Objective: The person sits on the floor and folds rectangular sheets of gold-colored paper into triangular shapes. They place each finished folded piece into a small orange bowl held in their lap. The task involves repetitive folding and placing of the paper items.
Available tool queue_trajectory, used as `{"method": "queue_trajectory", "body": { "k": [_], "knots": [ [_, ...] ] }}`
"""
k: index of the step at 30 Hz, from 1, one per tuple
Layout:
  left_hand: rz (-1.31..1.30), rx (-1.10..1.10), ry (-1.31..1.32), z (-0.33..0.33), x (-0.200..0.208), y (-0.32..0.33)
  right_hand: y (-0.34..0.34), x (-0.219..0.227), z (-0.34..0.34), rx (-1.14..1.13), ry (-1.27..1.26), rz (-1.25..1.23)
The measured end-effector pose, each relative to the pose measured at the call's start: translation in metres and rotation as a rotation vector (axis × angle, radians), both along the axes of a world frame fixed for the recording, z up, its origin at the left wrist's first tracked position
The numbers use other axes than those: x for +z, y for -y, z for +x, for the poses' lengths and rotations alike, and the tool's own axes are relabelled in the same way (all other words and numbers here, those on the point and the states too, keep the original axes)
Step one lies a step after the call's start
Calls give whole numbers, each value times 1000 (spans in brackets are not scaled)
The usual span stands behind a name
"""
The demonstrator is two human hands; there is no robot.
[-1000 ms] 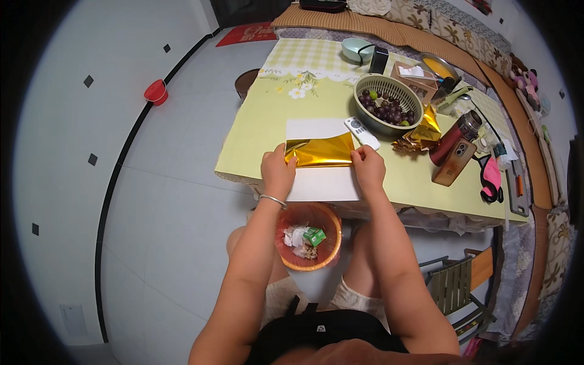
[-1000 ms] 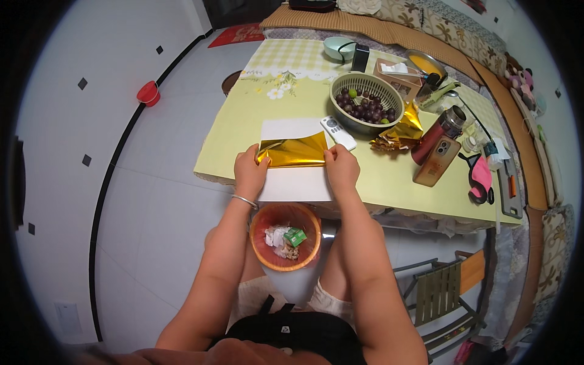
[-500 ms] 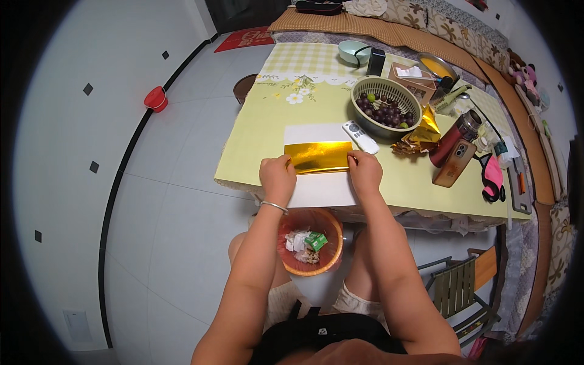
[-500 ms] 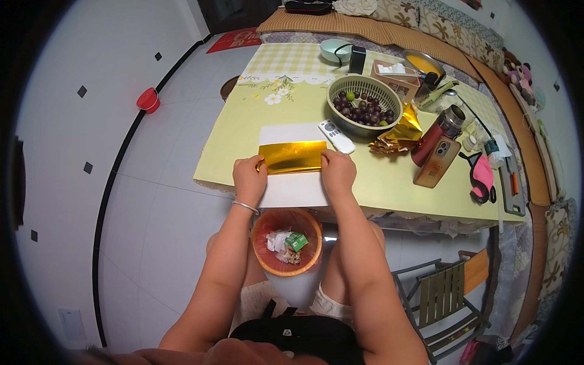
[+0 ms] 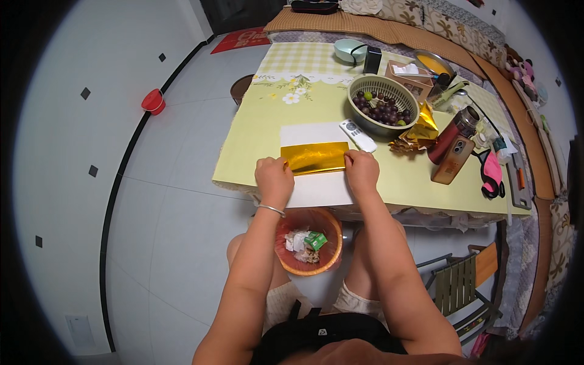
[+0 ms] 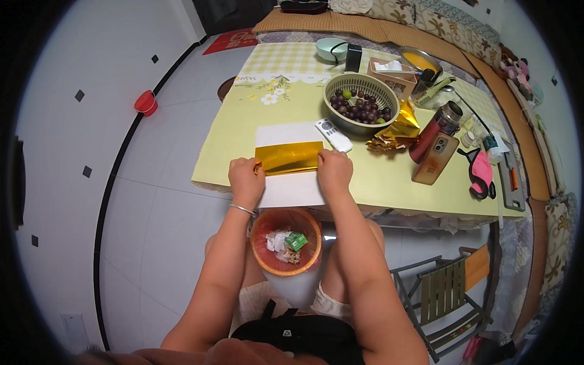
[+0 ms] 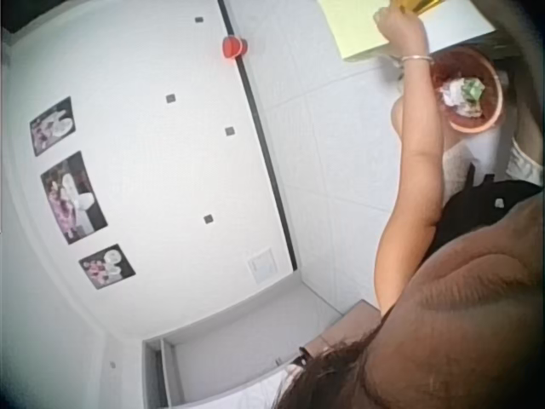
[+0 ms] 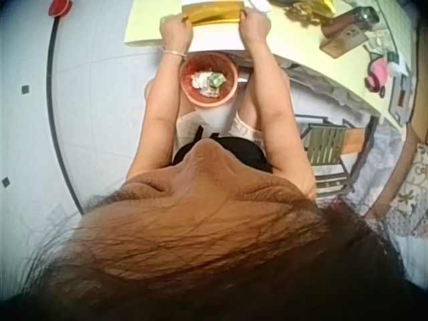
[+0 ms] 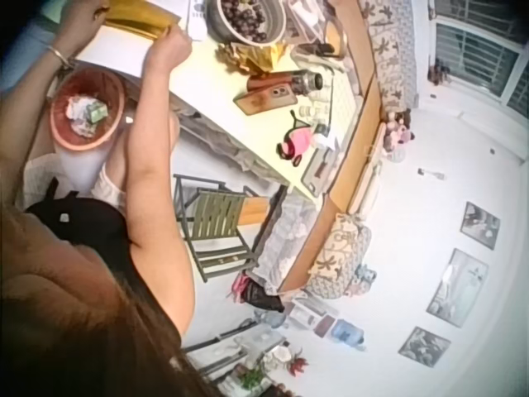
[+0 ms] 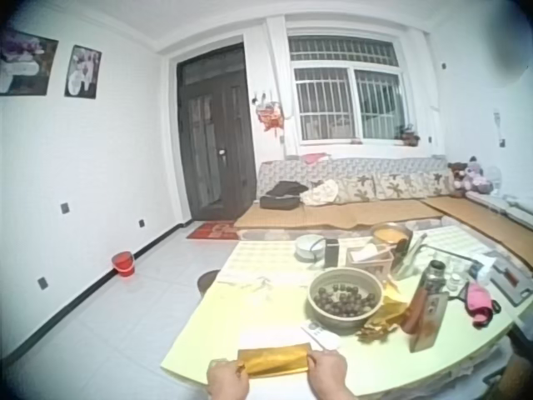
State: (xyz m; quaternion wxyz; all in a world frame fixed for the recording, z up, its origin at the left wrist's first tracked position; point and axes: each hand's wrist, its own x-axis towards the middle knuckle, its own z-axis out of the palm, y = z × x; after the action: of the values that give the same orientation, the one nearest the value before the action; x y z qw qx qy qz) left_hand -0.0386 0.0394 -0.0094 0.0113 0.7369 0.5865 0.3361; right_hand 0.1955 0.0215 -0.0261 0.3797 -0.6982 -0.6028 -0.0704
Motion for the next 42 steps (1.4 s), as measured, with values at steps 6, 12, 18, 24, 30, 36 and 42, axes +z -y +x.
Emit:
{"method": "queue_trajectory", "body": {
  "k": [6, 12, 18, 24, 30, 36, 42],
  "knots": [
    [201, -341, -80, -2, -4, -12, 0, 2, -2, 12, 18, 2],
    [-170, -589, -32, 0, -7, -4, 4, 9, -1, -17, 32, -120],
    [-125, -555, -364, 8, 4, 23, 14, 18, -14, 79, 290, 90],
    [-108, -476, -557, 7, -14, 20, 45, 12, -53, 646, 97, -280],
    [-305, -395, -468, 0, 13, 46, 44, 22, -13, 426, 209, -590],
    [-263, -348, -311, -22, 20, 35, 41, 23, 7, 313, 127, -273],
    [-8, -232, 107, -40, -6, -26, 15, 18, -10, 374, -421, -141]
  ]
}}
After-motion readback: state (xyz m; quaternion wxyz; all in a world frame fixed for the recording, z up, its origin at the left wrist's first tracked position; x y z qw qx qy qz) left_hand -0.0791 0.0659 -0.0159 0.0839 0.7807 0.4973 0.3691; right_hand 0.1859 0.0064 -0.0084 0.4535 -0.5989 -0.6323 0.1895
